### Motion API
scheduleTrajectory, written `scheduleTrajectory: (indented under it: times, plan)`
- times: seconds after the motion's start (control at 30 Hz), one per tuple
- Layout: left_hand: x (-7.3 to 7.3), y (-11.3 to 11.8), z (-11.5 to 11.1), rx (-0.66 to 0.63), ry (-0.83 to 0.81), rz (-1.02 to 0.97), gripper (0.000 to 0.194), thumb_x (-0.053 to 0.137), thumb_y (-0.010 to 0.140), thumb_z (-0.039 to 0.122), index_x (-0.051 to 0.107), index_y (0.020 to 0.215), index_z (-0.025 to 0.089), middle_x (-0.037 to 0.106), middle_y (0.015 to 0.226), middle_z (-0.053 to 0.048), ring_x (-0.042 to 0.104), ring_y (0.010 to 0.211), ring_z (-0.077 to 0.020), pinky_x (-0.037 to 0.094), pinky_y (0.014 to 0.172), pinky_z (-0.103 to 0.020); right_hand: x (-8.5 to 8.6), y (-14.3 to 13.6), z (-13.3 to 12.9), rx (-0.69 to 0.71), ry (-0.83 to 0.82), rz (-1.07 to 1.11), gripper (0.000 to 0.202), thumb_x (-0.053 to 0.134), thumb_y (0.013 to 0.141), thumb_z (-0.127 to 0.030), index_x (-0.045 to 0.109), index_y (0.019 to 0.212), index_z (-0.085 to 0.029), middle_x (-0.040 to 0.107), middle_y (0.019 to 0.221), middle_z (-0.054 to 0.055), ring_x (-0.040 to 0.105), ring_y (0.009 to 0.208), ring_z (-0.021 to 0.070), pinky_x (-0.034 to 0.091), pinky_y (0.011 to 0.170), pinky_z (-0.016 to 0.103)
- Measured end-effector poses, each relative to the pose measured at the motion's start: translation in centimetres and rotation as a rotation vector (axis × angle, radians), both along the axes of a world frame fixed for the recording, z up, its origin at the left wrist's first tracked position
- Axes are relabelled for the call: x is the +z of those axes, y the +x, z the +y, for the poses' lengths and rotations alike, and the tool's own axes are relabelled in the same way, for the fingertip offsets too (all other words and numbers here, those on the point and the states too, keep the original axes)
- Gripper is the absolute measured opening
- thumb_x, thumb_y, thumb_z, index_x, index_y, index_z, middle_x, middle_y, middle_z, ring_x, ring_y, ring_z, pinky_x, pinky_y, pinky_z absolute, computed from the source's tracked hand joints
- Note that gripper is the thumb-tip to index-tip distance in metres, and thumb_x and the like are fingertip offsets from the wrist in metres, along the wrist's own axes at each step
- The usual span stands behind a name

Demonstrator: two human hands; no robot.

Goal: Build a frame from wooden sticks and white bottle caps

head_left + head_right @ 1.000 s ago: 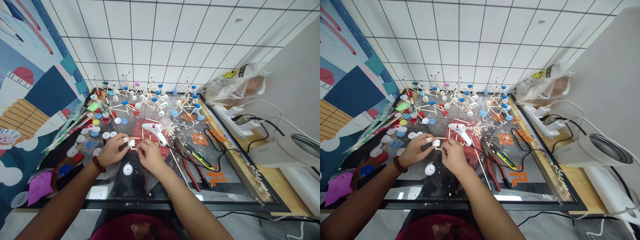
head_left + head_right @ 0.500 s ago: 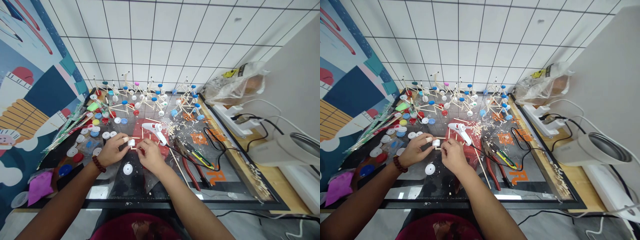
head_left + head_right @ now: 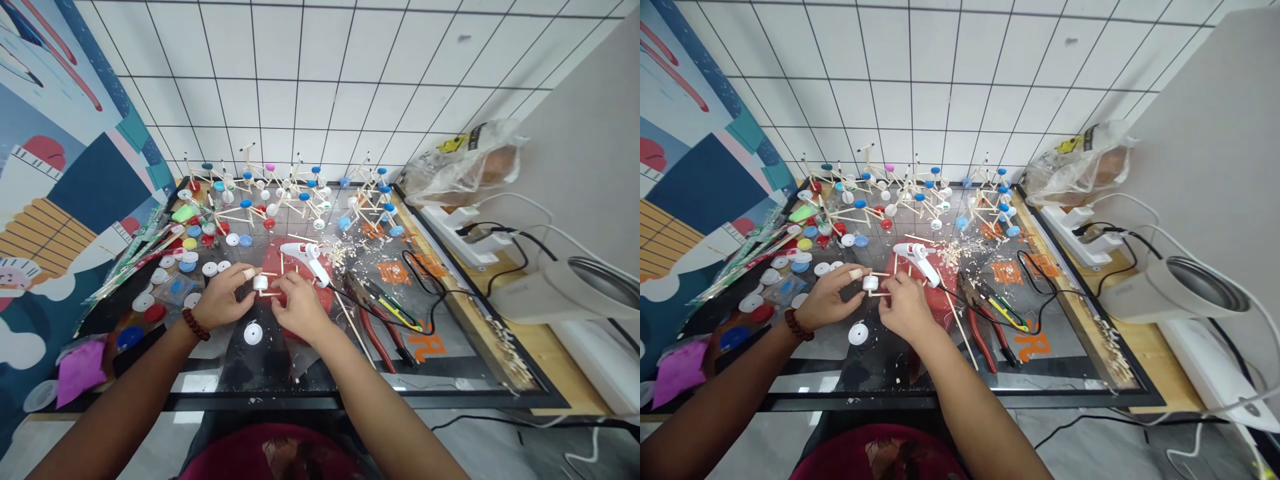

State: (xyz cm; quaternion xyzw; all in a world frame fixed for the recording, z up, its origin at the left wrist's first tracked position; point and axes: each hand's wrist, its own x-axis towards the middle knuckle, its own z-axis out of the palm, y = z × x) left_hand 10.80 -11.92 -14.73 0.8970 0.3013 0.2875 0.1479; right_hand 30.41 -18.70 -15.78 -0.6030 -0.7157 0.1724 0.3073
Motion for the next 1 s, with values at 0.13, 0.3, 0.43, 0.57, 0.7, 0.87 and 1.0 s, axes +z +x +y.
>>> scheduleTrajectory:
  times: [0.13, 0.3, 0.43, 0.57, 0.7, 0.87, 1.0]
  plan:
    - [0.5, 0.1, -0.1, 0.125, 0.002, -0.043, 0.025, 0.053, 0.087, 0.021, 0.066, 0.108, 0.018, 0.068, 0.1, -0.007, 0.064, 0.092, -0.0198, 0.051, 0.082, -0.032, 0.1, 0.2, 0.0, -0.013, 0.003, -0.019, 0.025, 0.063, 0.076, -0.015, 0.068, 0.099, -0.019, 0.063, 0.097, 0.006, 0.061, 0.087, 0.0203, 0.046, 0.08, 0.034]
    - [0.7, 0.6, -0.3, 0.249, -0.028, -0.05, 0.027, 0.052, 0.093, 0.037, 0.07, 0.085, 0.018, 0.066, 0.084, -0.006, 0.063, 0.081, -0.018, 0.048, 0.073, -0.03, 0.4, 0.3, 0.0, 0.004, -0.016, -0.034, 0.021, 0.064, 0.075, -0.016, 0.069, 0.095, -0.019, 0.063, 0.095, 0.005, 0.061, 0.086, 0.0198, 0.046, 0.082, 0.034]
    - [0.4, 1.2, -0.3, 0.318, -0.038, 0.029, 0.033, 0.055, 0.09, 0.046, 0.072, 0.084, 0.019, 0.065, 0.082, -0.006, 0.061, 0.079, -0.0194, 0.046, 0.071, -0.031, 0.2, 0.3, -0.1, 0.012, 0.002, -0.016, 0.022, 0.064, 0.074, -0.014, 0.069, 0.094, -0.019, 0.063, 0.095, 0.005, 0.062, 0.091, 0.0204, 0.046, 0.088, 0.035]
    - [0.1, 2.1, -0.3, 0.366, -0.066, 0.051, 0.034, 0.058, 0.087, 0.049, 0.071, 0.078, 0.019, 0.064, 0.078, -0.005, 0.061, 0.077, -0.0195, 0.045, 0.071, -0.031, -0.1, 0.4, -0.1, 0.018, 0.023, -0.002, 0.021, 0.064, 0.073, -0.014, 0.069, 0.093, -0.018, 0.062, 0.092, 0.005, 0.062, 0.089, 0.0201, 0.047, 0.086, 0.033]
    - [0.2, 2.7, -0.3, 0.39, -0.109, 0.067, 0.036, 0.06, 0.084, 0.049, 0.066, 0.066, 0.019, 0.06, 0.072, -0.004, 0.059, 0.07, -0.0186, 0.043, 0.066, -0.031, -0.2, 0.5, 0.0, 0.027, 0.026, -0.006, 0.021, 0.064, 0.073, -0.015, 0.069, 0.094, -0.018, 0.062, 0.092, 0.004, 0.061, 0.088, 0.0193, 0.047, 0.084, 0.032]
    - [0.4, 2.8, -0.4, 0.401, -0.122, 0.092, 0.03, 0.063, 0.079, 0.047, 0.064, 0.067, 0.019, 0.061, 0.075, -0.004, 0.058, 0.069, -0.0184, 0.042, 0.065, -0.03, 0.0, 0.4, -0.1, 0.022, 0.014, -0.028, 0.021, 0.064, 0.075, -0.015, 0.07, 0.095, -0.017, 0.063, 0.095, 0.006, 0.061, 0.09, 0.0202, 0.046, 0.084, 0.033]
    - [0.6, 2.9, -0.5, 0.426, -0.136, 0.147, 0.026, 0.061, 0.077, 0.042, 0.06, 0.064, 0.02, 0.059, 0.074, -0.004, 0.057, 0.07, -0.0195, 0.039, 0.064, -0.031, 0.1, 0.4, 0.0, 0.03, 0.005, -0.023, 0.023, 0.063, 0.076, -0.014, 0.071, 0.097, -0.019, 0.063, 0.097, 0.005, 0.061, 0.089, 0.0191, 0.045, 0.084, 0.033]
